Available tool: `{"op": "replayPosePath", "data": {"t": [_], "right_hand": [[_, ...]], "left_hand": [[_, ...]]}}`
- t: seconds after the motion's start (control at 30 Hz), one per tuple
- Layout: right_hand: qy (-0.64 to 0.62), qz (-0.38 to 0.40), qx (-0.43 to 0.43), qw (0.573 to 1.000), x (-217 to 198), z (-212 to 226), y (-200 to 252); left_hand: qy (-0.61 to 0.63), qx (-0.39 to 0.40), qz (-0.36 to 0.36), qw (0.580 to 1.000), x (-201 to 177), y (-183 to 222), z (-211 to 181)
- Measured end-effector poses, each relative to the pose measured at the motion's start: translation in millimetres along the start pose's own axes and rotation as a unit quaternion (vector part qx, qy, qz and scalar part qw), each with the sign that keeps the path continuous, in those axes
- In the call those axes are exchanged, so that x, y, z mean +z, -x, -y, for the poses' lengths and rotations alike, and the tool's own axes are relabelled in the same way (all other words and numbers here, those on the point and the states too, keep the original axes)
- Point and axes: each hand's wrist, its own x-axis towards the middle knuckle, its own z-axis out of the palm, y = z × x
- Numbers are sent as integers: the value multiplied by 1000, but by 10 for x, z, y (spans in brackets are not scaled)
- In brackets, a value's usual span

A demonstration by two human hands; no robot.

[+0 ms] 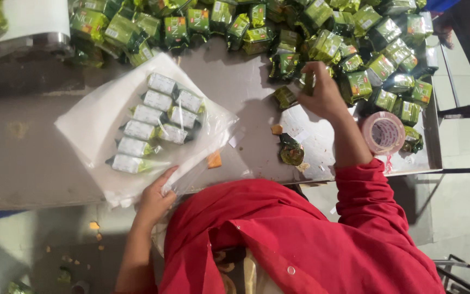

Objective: The person picks up green biscuit packets from a large pile on a metal table and places them into a clear plastic bag.

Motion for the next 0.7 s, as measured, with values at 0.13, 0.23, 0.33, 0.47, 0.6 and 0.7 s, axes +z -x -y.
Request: {"op": "replayPosePath", "data": {"t": [0.13,0.23,0.33,0.47,0.6,0.7], "right_hand": [[-88,78,14,993,20,-305,-63],[-44,135,-121,982,0,-511,-54],[-145,160,-38,976,-178,-583,34],[-238,-56,155,957,-171,-509,401],[13,-200,169,965,417,-257,416],[106,-123,254,954,858,143,354]], "left_hand": [[-45,-27,-11,999,-10,7,58],[-15,-41,-5,999,-11,9,46],[-22,-2,0,1000,-7,40,9],[-32,-2,-5,999,-3,19,-47],[-2,14,17,1000,-37,0,24],[-22,-13,21,999,-55,3,84]]}}
